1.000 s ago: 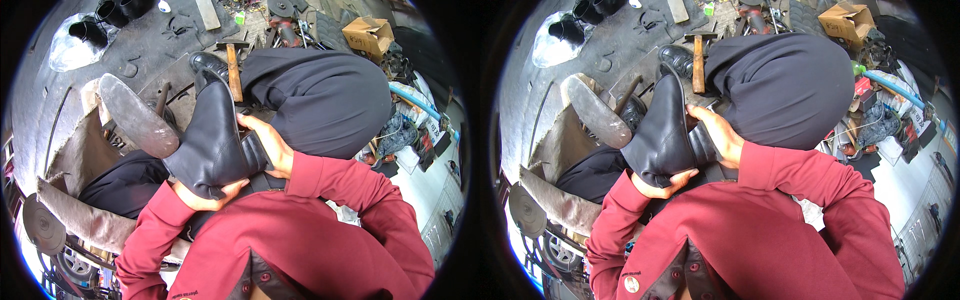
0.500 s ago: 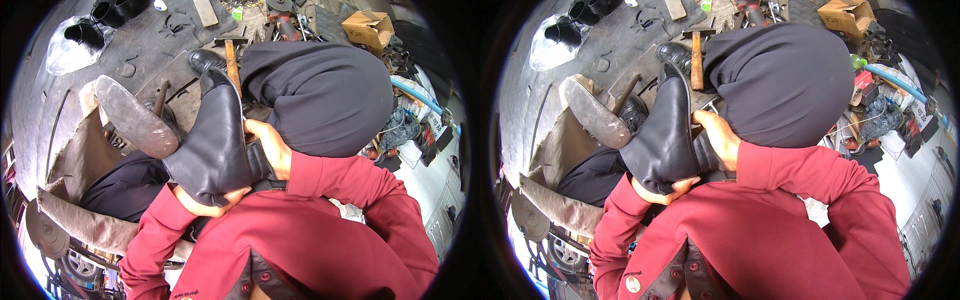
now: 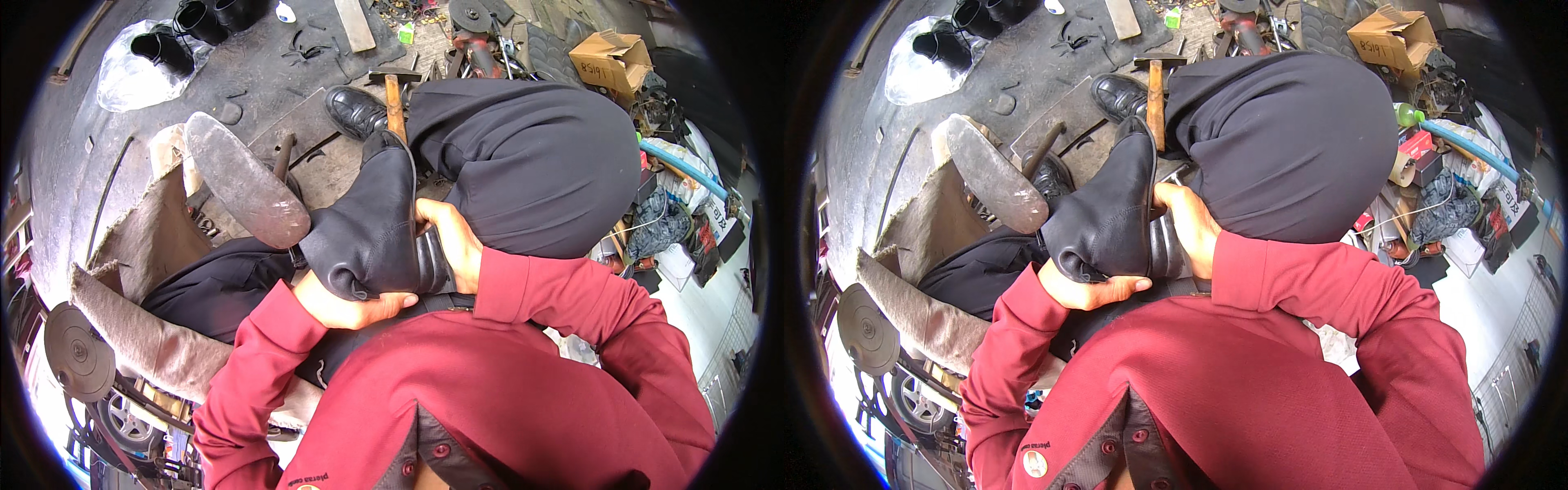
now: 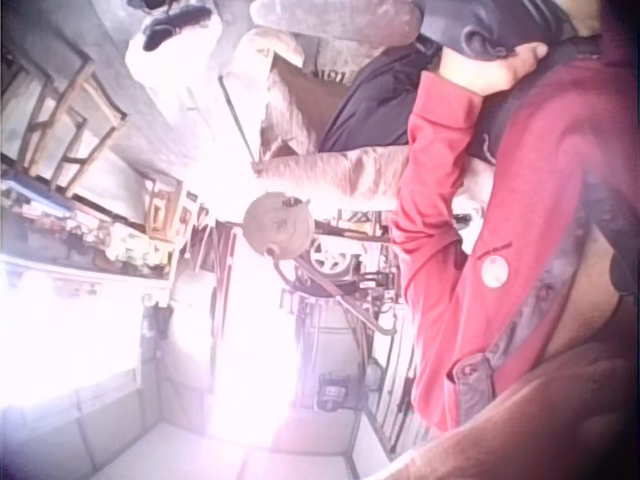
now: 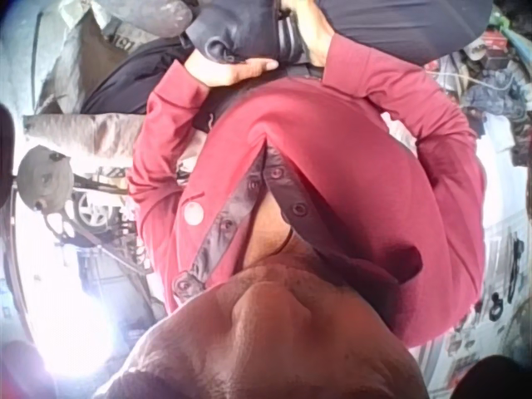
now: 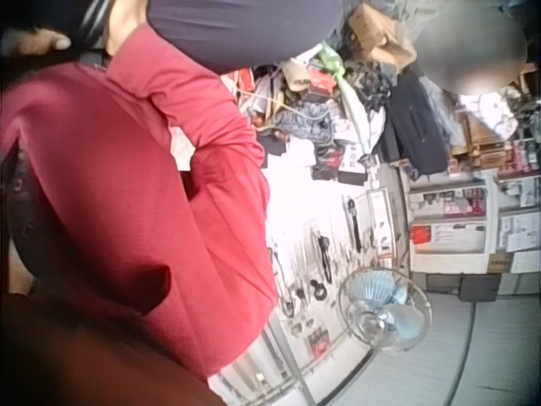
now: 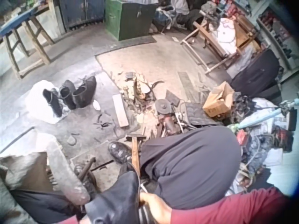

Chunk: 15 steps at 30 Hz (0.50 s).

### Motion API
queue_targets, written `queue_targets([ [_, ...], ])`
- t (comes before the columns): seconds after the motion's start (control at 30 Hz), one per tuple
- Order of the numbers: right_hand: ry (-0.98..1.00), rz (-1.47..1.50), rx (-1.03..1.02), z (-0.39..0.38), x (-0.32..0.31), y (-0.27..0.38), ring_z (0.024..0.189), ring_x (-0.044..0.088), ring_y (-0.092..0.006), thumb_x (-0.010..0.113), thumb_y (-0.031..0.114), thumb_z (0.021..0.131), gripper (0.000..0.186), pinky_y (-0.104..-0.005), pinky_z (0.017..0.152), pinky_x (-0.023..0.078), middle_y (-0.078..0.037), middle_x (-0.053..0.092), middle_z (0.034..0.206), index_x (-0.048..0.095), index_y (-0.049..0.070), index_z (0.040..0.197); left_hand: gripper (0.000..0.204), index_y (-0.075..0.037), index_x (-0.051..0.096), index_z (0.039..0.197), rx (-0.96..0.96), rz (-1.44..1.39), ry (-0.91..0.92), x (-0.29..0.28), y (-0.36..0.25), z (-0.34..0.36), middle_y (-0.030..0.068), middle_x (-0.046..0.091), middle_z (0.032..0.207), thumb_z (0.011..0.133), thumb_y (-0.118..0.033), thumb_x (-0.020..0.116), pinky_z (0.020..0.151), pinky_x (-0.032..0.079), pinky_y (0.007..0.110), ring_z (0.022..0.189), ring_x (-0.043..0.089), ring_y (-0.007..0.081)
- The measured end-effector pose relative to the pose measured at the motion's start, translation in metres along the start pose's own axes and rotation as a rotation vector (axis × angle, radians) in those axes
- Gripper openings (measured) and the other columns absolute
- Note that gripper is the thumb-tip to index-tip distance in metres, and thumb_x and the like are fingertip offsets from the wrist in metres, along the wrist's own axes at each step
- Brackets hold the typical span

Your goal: The person hammers a new sole onto a black shoe using a hammer and nails, then applies glue to the shoe's upper and presses the parts together. The person handles the shoe, hammer, nails, and glue bottle during the repair.

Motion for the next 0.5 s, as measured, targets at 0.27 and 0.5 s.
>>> queue_targets([
  [0.27,-0.092,0.056,0.039,0.012,0.001,-0.003,0.076,0.070,-0.0208,0.050,0.032,0.094,0.034,-0.0348,0.077,0.056,-0.010,0.073,0.088,0.070,0.004,0.093,0.050,-0.003,0.068,0.126,0.050,0.041,-0.075,0.000,0.002,0.004,0.0107,0.072,0.119,0.083,-0.016,0.090,0.104,0.051,0.037,0.113,0.066,0.0210],
  [0.5,-0.049,0.069,0.063,0.004,0.003,0.002,0.075,0.072,-0.0263,0.050,0.035,0.092,0.040,-0.0378,0.074,0.058,-0.015,0.076,0.091,0.071,0.002,0.098,0.046,-0.004,0.068,0.126,0.023,0.011,0.001,0.003,0.004,0.004,0.0078,0.073,0.117,0.085,-0.011,0.088,0.100,0.054,0.035,0.108,0.067,0.0190],
])
Point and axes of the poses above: each hand's wrist, its own z-axis towards the middle knuckle, its own x-axis out of the palm, y = z × x, the point moved 3 cm from there along z, towards the middle knuckle
